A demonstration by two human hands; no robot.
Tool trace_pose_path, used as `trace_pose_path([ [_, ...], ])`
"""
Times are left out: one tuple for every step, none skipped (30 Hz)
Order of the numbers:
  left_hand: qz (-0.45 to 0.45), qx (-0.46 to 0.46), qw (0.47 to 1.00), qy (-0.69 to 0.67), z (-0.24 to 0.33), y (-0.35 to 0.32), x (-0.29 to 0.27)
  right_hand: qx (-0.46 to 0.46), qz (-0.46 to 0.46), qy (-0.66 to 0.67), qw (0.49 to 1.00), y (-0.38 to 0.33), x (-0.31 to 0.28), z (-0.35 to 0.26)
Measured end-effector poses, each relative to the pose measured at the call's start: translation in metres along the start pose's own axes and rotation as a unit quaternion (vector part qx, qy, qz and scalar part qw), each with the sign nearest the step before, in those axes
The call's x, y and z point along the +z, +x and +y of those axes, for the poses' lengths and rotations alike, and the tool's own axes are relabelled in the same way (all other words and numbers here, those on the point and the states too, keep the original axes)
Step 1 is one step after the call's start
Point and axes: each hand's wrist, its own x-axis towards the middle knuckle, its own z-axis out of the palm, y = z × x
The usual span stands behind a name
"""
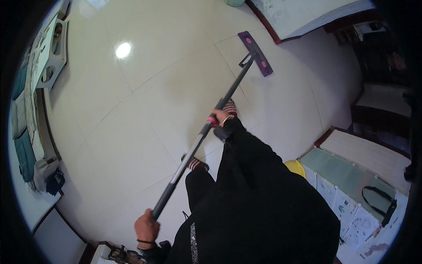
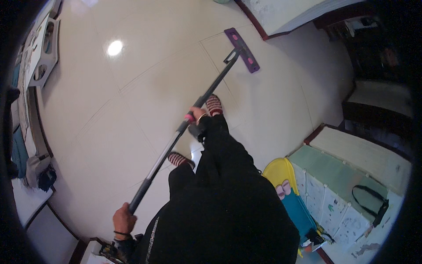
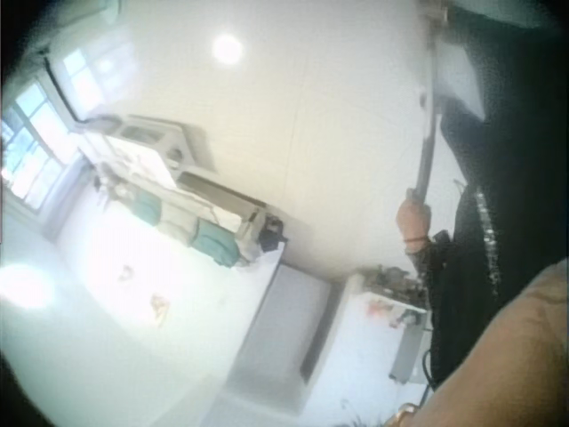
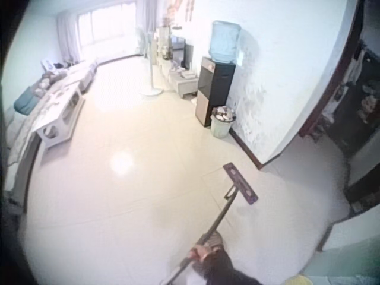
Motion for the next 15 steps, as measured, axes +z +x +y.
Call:
trace_pose_path([
  [0.029, -0.01, 1.0, 0.003, -0.039, -0.023, 0.009, 0.046, -0.05, 0.015, 0.998, -0.01, 0.01, 0.042],
  [-0.015, -0.054, 0.998, 0.01, -0.082, -0.049, 0.011, 0.101, -0.074, -0.001, 0.992, -0.023, 0.024, 0.086],
  [-0.036, -0.078, 0.996, 0.012, -0.132, -0.075, 0.009, 0.167, -0.125, -0.037, 0.977, -0.038, 0.046, 0.128],
  [-0.061, -0.106, 0.992, 0.044, -0.175, -0.103, 0.009, 0.216, -0.151, -0.016, 0.964, -0.056, 0.069, 0.173],
  [-0.061, -0.115, 0.989, 0.067, -0.213, -0.129, 0.005, 0.232, -0.246, -0.079, 0.938, -0.075, 0.085, 0.206],
  [-0.08, -0.165, 0.98, 0.079, -0.248, -0.149, -0.003, 0.278, -0.318, -0.09, 0.902, -0.098, 0.101, 0.236],
  [-0.081, -0.198, 0.973, 0.083, -0.277, -0.167, -0.007, 0.275, -0.232, 0.01, 0.933, -0.128, 0.122, 0.271],
  [-0.121, -0.221, 0.961, 0.113, -0.299, -0.187, -0.013, 0.32, -0.201, 0.045, 0.925, -0.152, 0.139, 0.29],
  [-0.157, -0.244, 0.946, 0.144, -0.316, -0.206, -0.027, 0.274, -0.192, 0.019, 0.942, -0.176, 0.149, 0.303],
  [-0.144, -0.259, 0.946, 0.133, -0.328, -0.216, -0.036, 0.283, -0.18, 0.023, 0.942, -0.193, 0.156, 0.306],
  [-0.13, -0.273, 0.945, 0.122, -0.335, -0.221, -0.042, 0.263, -0.18, 0.015, 0.948, -0.205, 0.159, 0.305],
  [-0.136, -0.249, 0.945, 0.161, -0.338, -0.218, -0.046, 0.249, -0.174, 0.025, 0.952, -0.211, 0.16, 0.298],
  [-0.143, -0.223, 0.943, 0.199, -0.338, -0.211, -0.052, 0.225, -0.175, 0.041, 0.958, -0.214, 0.159, 0.29],
  [-0.08, -0.232, 0.95, 0.192, -0.331, -0.2, -0.052, 0.222, -0.167, 0.048, 0.96, -0.208, 0.155, 0.279],
  [-0.015, -0.236, 0.954, 0.184, -0.32, -0.185, -0.051, 0.213, -0.164, 0.059, 0.961, -0.197, 0.151, 0.267],
])
